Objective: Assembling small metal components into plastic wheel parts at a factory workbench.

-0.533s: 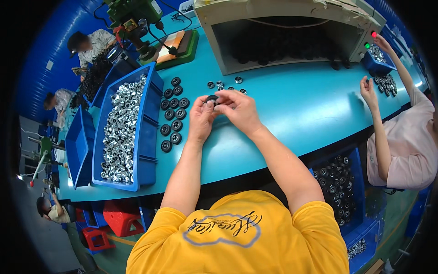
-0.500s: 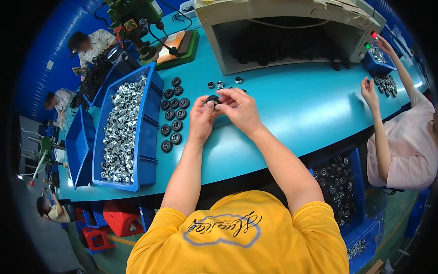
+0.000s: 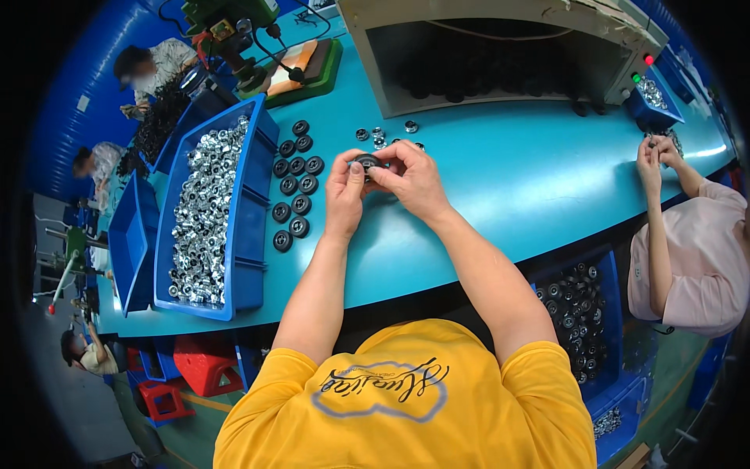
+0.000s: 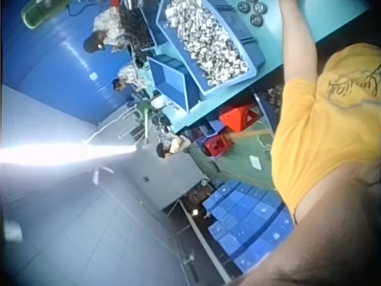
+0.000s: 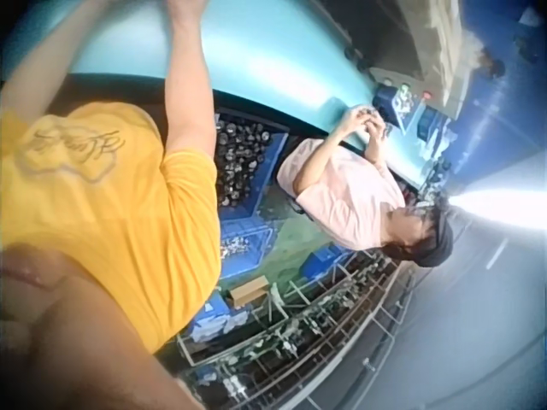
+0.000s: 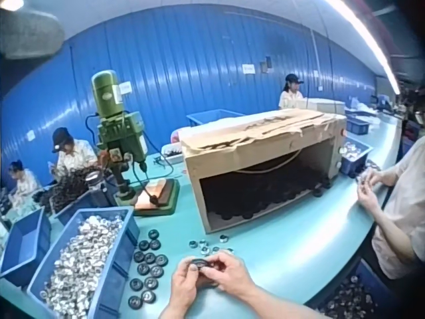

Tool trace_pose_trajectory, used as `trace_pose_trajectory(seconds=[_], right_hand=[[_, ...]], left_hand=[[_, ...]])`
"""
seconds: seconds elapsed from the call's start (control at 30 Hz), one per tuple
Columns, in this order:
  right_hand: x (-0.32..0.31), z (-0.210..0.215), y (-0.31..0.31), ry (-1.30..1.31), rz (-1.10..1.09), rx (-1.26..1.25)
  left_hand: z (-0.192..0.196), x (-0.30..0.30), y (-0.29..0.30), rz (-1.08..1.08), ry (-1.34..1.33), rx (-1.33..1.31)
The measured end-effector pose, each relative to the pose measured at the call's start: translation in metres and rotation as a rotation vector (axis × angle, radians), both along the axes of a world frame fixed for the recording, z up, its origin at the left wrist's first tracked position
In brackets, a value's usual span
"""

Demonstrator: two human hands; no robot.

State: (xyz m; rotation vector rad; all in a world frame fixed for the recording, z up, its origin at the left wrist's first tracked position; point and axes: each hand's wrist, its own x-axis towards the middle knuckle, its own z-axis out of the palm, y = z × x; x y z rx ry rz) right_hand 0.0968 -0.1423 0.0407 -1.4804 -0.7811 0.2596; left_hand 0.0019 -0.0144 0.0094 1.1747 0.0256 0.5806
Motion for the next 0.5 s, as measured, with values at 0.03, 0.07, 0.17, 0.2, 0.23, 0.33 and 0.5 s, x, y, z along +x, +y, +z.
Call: trace_pose_trajectory(seconds=[0.03, 0.07, 0.17, 0.2, 0.23, 0.33, 0.5], right_hand=[[0.004, -0.004, 0.0, 0.056, 0.01, 0.019], [0.005, -0.005, 0.001, 0.111, 0.025, 0.039], [0.001, -0.002, -0.001, 0.292, 0.098, 0.088], [0.003, -0.007, 0.0, 0.239, 0.067, 0.074], [0.005, -0.014, 0.002, 0.186, 0.036, 0.06], [0.001, -0.017, 0.007, 0.151, -0.023, 0.065], [0.007, -0.014, 0.006, 0.341, 0.049, 0.1]], left_hand=[[0.005, -0.001, -0.002, -0.04, 0.003, -0.039], [0.004, 0.001, -0.001, -0.03, 0.01, 0.034], [0.002, 0.001, -0.008, 0.08, 0.066, 0.146], [0.005, -0.001, -0.01, 0.131, 0.122, 0.248], [0.008, -0.003, -0.011, 0.182, 0.178, 0.35], [0.013, -0.005, -0.016, 0.342, 0.229, 0.54], [0.008, 0.0, -0.013, 0.227, 0.17, 0.271]])
